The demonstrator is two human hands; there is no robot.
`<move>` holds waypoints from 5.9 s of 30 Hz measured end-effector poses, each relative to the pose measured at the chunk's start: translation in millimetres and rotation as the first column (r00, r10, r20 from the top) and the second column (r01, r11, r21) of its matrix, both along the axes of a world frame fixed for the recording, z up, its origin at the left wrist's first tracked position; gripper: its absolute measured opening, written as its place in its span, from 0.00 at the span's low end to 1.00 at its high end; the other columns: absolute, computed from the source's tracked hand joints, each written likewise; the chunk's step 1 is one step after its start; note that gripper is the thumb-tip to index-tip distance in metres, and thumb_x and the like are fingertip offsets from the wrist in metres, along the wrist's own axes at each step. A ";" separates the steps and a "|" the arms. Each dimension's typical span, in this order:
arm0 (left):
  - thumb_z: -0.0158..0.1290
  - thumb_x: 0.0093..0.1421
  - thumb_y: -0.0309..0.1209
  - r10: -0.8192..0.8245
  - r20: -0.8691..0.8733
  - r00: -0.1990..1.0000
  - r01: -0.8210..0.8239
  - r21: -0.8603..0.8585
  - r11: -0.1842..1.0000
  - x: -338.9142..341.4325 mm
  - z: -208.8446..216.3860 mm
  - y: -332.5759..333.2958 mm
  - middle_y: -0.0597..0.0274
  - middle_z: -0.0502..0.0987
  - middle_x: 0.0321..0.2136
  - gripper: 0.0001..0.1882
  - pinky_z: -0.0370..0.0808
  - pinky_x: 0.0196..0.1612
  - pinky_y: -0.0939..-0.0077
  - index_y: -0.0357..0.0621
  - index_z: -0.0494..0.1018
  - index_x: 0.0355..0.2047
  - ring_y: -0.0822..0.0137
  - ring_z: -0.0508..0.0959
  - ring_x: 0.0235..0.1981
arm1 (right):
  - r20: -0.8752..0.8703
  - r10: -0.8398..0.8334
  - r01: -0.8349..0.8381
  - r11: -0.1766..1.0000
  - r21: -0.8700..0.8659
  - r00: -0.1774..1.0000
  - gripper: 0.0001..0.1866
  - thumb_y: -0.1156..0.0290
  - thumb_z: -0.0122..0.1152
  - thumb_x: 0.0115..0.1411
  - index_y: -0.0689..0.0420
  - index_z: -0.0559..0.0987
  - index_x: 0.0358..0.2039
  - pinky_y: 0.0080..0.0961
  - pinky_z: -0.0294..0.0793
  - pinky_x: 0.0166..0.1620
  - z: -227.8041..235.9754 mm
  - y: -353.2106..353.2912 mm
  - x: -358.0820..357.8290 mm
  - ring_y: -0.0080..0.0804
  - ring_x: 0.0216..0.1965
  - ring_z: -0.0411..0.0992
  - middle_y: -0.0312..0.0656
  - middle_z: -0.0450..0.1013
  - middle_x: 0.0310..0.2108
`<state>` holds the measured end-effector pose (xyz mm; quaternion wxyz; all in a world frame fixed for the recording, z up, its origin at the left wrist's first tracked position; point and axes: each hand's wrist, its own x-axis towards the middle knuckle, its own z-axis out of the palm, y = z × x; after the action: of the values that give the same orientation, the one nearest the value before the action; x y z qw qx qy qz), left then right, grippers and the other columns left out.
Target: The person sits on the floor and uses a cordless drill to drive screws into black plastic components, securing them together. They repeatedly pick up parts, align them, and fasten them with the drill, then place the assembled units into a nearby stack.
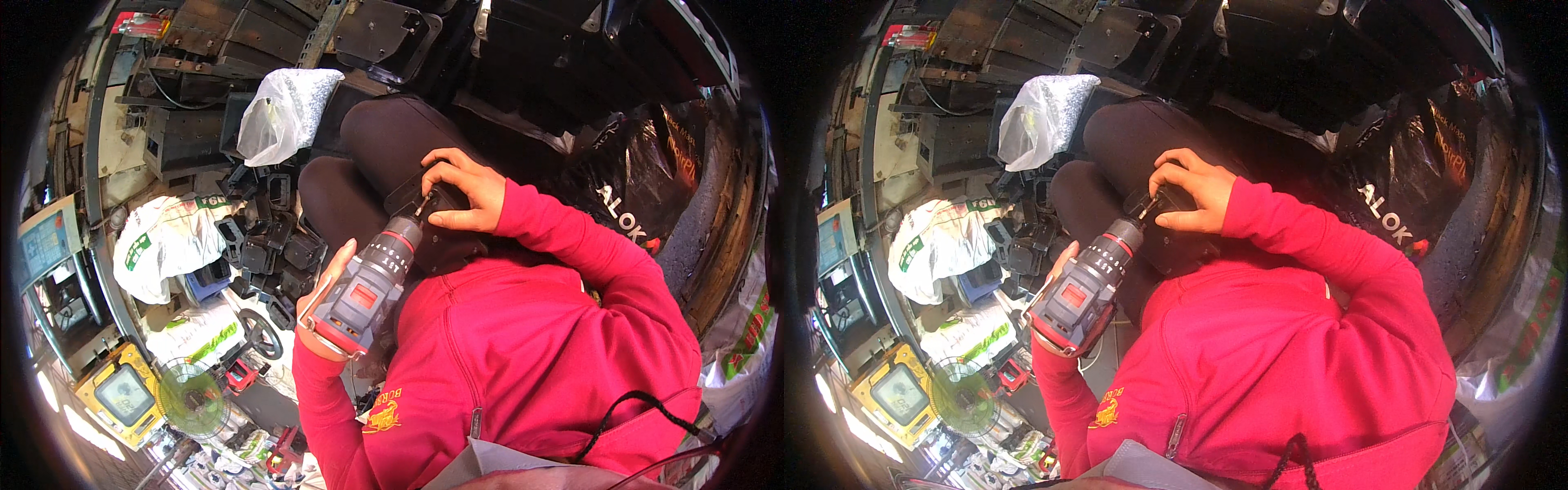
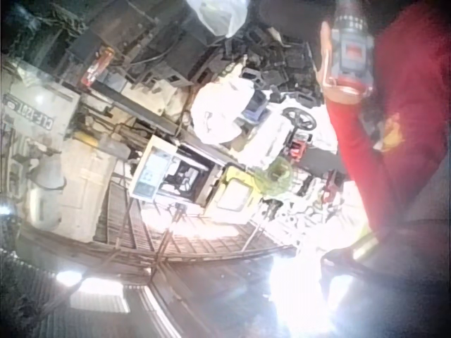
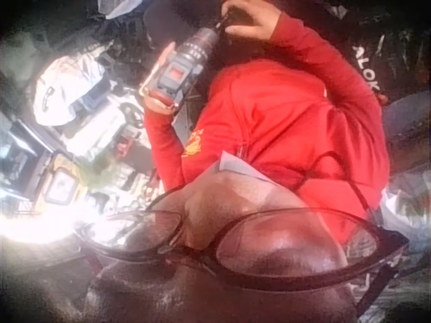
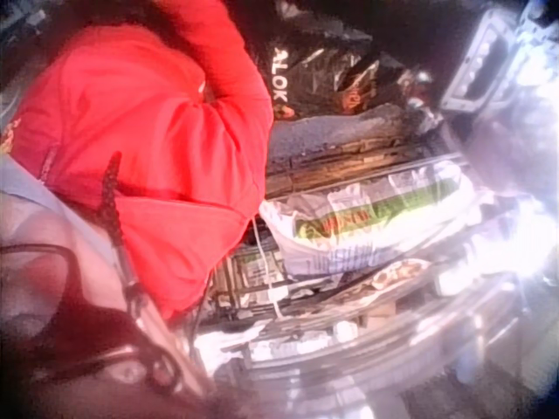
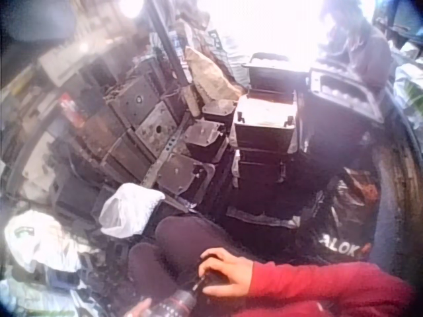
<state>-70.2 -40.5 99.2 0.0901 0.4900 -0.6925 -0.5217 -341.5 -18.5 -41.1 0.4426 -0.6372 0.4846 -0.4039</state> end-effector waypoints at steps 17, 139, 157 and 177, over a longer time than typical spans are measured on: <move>0.64 0.46 0.23 -0.107 0.065 0.992 0.114 -0.103 0.988 -0.8 3.4 -5.6 0.54 0.77 0.47 0.41 0.74 0.50 0.74 0.37 0.60 0.61 0.66 0.79 0.44 | -0.007 0.003 -0.003 1.000 -0.013 1.000 0.21 0.53 0.64 0.53 0.46 0.72 0.44 0.38 0.71 0.51 1.1 0.6 0.6 0.55 0.49 0.70 0.49 0.59 0.56; 0.68 0.45 0.30 0.582 -0.215 0.784 -0.618 -0.181 0.765 105.2 -136.0 -226.1 0.63 0.77 0.23 0.21 0.69 0.14 0.75 0.40 0.74 0.40 0.70 0.71 0.11 | 0.537 -0.448 0.118 0.834 0.539 0.715 0.15 0.67 0.53 0.66 0.59 0.74 0.50 0.25 0.79 0.38 -38.5 -77.7 45.7 0.30 0.39 0.76 0.44 0.74 0.44; 0.69 0.46 0.34 0.586 -0.387 0.712 -0.682 -0.183 0.708 116.4 -156.5 -199.9 0.65 0.77 0.19 0.18 0.70 0.17 0.77 0.39 0.74 0.33 0.73 0.73 0.12 | 0.570 -0.481 0.068 0.800 0.596 0.667 0.16 0.67 0.51 0.66 0.58 0.71 0.53 0.28 0.79 0.40 -22.7 -107.6 41.4 0.32 0.45 0.76 0.43 0.74 0.46; 0.64 0.48 0.21 0.307 -0.316 0.898 -0.386 -0.228 0.894 109.0 -43.4 -2.2 0.59 0.79 0.30 0.19 0.75 0.28 0.79 0.36 0.71 0.40 0.72 0.78 0.24 | 0.767 -0.216 -0.330 0.808 0.488 0.605 0.16 0.71 0.55 0.64 0.61 0.75 0.51 0.25 0.80 0.41 41.8 -81.4 94.2 0.24 0.37 0.76 0.40 0.76 0.39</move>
<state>38.8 -42.7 55.7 0.3461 0.5122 -0.6418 -0.4538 -247.3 -99.8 0.7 0.7972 -0.2372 0.3141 -0.4578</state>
